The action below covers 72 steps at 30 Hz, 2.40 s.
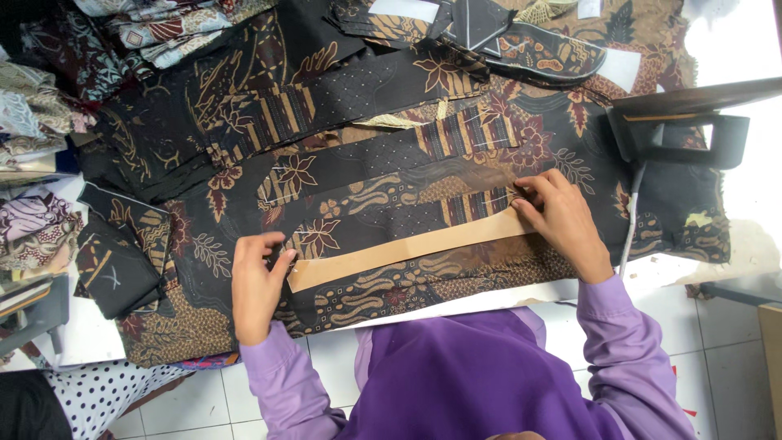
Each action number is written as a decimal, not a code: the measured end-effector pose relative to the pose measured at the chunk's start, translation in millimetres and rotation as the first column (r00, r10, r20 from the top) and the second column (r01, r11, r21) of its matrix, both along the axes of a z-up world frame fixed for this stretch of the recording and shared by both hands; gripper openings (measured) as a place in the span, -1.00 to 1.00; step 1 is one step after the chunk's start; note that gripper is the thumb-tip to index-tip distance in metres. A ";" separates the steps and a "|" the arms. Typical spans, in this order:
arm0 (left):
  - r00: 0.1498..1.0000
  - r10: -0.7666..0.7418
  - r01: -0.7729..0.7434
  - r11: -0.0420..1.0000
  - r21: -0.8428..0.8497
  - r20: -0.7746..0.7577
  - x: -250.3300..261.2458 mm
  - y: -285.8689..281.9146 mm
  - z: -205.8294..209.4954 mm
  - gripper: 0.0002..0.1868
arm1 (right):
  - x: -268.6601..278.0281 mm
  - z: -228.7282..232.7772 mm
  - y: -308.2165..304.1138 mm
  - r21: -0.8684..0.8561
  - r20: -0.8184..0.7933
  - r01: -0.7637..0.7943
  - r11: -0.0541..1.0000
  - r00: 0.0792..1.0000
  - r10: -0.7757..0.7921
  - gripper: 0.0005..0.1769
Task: The person places a long cardboard template onto a large piece of patterned fabric and uses a small green marker to trace along the template's edges. They repeatedly lift and reposition the template to mark multiple sections of the fabric.
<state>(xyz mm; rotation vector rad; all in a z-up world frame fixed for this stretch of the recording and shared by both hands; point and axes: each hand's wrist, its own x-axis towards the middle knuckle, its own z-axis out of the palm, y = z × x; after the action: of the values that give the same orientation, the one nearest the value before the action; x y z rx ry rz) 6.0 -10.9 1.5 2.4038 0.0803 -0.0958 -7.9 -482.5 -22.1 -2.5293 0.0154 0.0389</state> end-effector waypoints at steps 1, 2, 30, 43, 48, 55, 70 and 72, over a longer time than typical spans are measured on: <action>0.999 0.018 -0.020 0.996 0.083 0.035 1.3 -4.6 -1.2 -0.59 | 2.1 0.5 -0.4 -0.007 -0.026 -0.001 1.000 1.000 0.001 -0.66; 0.997 0.032 -0.043 0.985 0.165 0.070 2.5 -7.1 -1.6 -0.49 | 4.2 0.6 -0.5 -0.015 -0.051 -0.003 1.000 0.999 0.002 -0.69; 0.979 0.092 -0.084 0.995 -0.055 0.179 118.2 14.6 -52.9 -0.84 | 100.8 -33.3 -12.3 0.099 0.311 -0.100 0.990 0.948 0.065 -0.82; 0.877 0.008 -0.187 0.927 0.326 0.480 180.9 18.7 -78.1 -0.60 | 144.2 -42.3 -13.0 0.587 0.187 0.104 0.803 0.947 -0.260 -0.72; 0.897 0.012 -0.179 0.924 0.339 0.442 182.0 21.6 -75.9 -0.68 | 154.4 -44.8 -20.0 0.866 -0.072 0.179 0.467 0.968 -0.239 -0.67; 0.861 -0.001 -0.174 0.940 0.295 0.509 147.8 9.0 -44.1 -0.84 | 182.7 -69.0 -13.6 0.635 0.030 0.155 0.757 0.974 -0.225 -0.68; 0.878 0.219 -0.198 0.976 -0.094 0.426 62.4 1.4 -0.2 -0.82 | 161.5 -32.3 5.5 0.378 0.326 0.043 0.925 0.929 -0.177 -0.87; 0.873 0.196 -0.128 0.976 -0.177 0.446 50.1 4.7 -4.9 -0.81 | 130.6 -25.9 -3.3 0.515 0.348 0.000 0.857 0.914 -0.209 -0.87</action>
<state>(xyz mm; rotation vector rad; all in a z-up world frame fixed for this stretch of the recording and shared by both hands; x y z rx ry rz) 56.1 -6.2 -3.5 2.2031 0.0513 0.5333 122.7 -485.8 -48.0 -1.9598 -0.0137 -0.4576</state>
